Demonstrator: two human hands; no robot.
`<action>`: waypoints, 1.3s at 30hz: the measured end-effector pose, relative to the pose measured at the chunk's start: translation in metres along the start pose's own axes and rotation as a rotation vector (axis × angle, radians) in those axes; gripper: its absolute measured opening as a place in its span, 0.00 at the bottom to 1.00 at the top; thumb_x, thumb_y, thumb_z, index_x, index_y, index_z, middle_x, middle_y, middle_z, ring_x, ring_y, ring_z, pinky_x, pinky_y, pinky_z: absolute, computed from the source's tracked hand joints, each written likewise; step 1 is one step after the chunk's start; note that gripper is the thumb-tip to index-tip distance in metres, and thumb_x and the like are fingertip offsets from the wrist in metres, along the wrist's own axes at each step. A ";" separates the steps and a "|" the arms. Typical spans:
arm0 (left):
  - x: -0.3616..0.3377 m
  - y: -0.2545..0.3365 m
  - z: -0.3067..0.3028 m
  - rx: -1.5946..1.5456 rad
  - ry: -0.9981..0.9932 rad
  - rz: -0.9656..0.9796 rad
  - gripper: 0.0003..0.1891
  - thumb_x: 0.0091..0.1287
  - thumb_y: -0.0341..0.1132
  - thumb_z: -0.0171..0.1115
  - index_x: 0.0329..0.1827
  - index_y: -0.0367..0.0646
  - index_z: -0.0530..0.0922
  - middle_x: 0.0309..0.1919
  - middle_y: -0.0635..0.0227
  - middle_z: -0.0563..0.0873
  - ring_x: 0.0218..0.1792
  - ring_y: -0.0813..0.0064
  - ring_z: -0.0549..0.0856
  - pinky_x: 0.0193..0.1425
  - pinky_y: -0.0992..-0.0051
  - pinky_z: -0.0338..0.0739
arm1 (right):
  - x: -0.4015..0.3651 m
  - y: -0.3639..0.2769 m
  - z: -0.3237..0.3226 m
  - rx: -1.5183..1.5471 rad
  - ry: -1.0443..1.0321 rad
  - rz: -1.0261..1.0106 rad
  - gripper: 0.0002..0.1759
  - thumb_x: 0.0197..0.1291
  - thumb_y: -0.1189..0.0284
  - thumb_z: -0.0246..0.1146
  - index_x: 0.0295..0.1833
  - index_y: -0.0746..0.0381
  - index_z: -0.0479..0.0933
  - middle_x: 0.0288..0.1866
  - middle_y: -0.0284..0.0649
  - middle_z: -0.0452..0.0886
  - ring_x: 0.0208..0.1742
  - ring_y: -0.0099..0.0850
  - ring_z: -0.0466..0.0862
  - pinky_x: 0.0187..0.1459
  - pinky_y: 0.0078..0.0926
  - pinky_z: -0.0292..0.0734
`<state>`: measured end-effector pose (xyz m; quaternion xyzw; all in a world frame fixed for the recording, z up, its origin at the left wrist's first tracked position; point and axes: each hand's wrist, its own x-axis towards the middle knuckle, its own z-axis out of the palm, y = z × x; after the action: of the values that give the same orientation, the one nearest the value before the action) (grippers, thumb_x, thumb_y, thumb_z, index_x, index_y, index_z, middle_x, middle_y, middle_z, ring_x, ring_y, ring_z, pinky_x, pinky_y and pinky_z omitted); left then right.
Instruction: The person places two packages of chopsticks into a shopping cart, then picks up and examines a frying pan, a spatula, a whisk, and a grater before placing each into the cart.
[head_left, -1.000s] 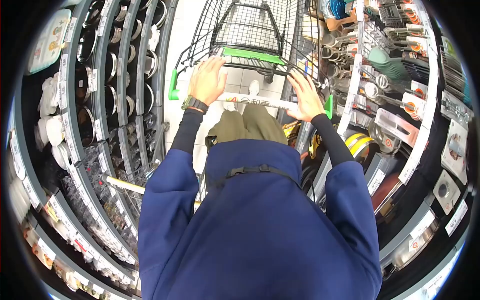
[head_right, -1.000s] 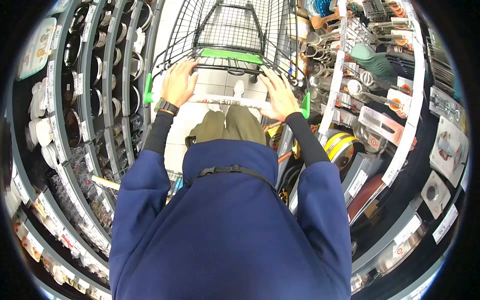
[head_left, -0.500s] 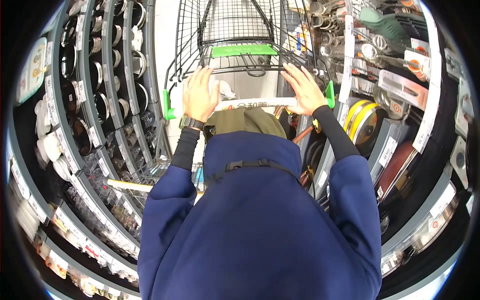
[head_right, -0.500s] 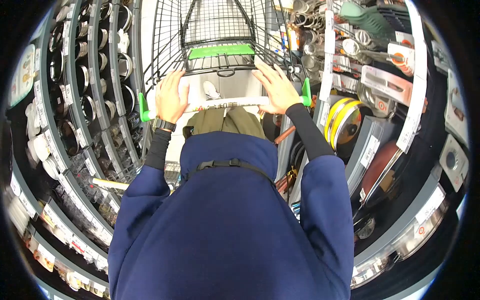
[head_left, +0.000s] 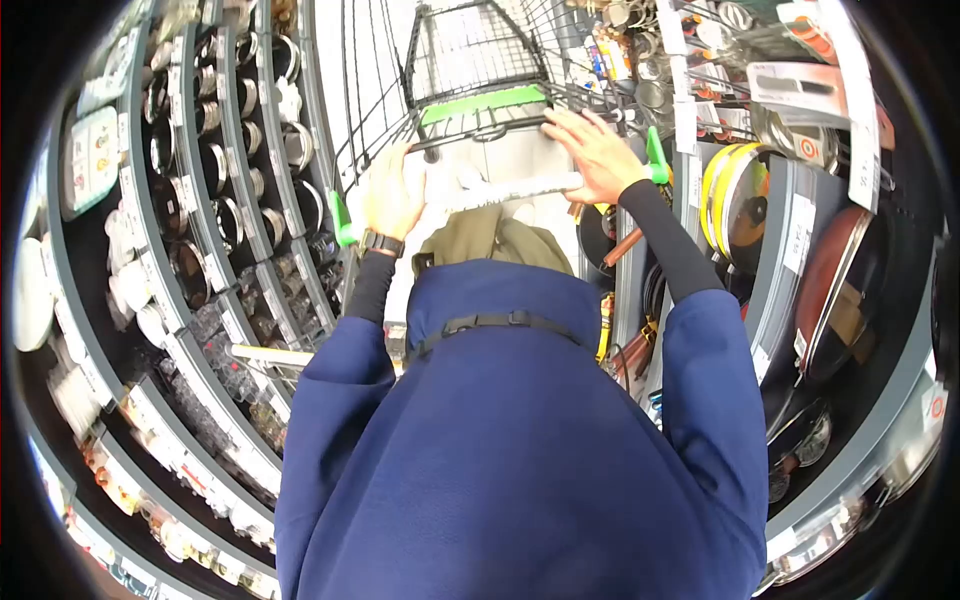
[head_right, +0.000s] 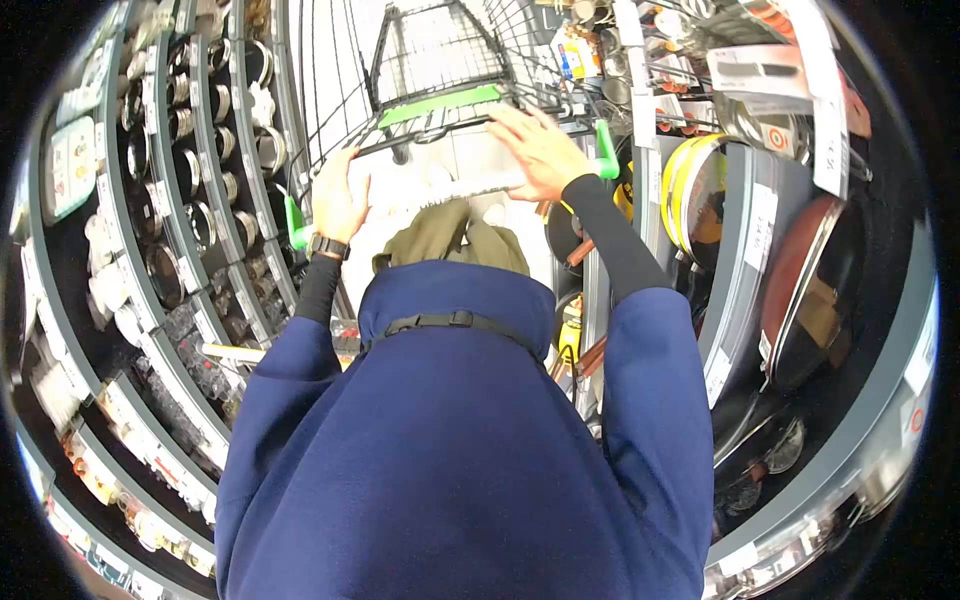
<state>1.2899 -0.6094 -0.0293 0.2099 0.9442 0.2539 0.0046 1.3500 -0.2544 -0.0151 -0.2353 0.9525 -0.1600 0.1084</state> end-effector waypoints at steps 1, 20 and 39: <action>-0.007 0.000 0.003 0.000 0.007 0.026 0.22 0.65 0.38 0.61 0.62 0.43 0.76 0.57 0.57 0.83 0.60 0.54 0.80 0.65 0.59 0.74 | -0.006 -0.002 0.003 -0.011 0.019 0.015 0.58 0.41 0.51 0.76 0.76 0.62 0.59 0.81 0.46 0.58 0.81 0.41 0.58 0.80 0.47 0.51; -0.143 0.048 -0.003 0.047 -0.029 0.006 0.20 0.62 0.35 0.63 0.58 0.42 0.77 0.55 0.56 0.82 0.62 0.54 0.78 0.69 0.58 0.68 | -0.134 -0.093 0.040 0.054 0.095 0.059 0.64 0.38 0.46 0.77 0.77 0.67 0.57 0.79 0.46 0.61 0.80 0.39 0.60 0.80 0.45 0.49; -0.165 0.053 -0.002 0.033 -0.089 0.043 0.21 0.65 0.37 0.63 0.60 0.43 0.77 0.58 0.59 0.82 0.63 0.56 0.77 0.69 0.58 0.66 | -0.167 -0.161 0.068 0.058 0.227 0.393 0.49 0.38 0.72 0.74 0.72 0.63 0.65 0.82 0.44 0.57 0.82 0.40 0.56 0.80 0.52 0.48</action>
<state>1.4615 -0.6343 -0.0182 0.2411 0.9424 0.2286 0.0377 1.5807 -0.3256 0.0016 -0.0225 0.9812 -0.1884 0.0362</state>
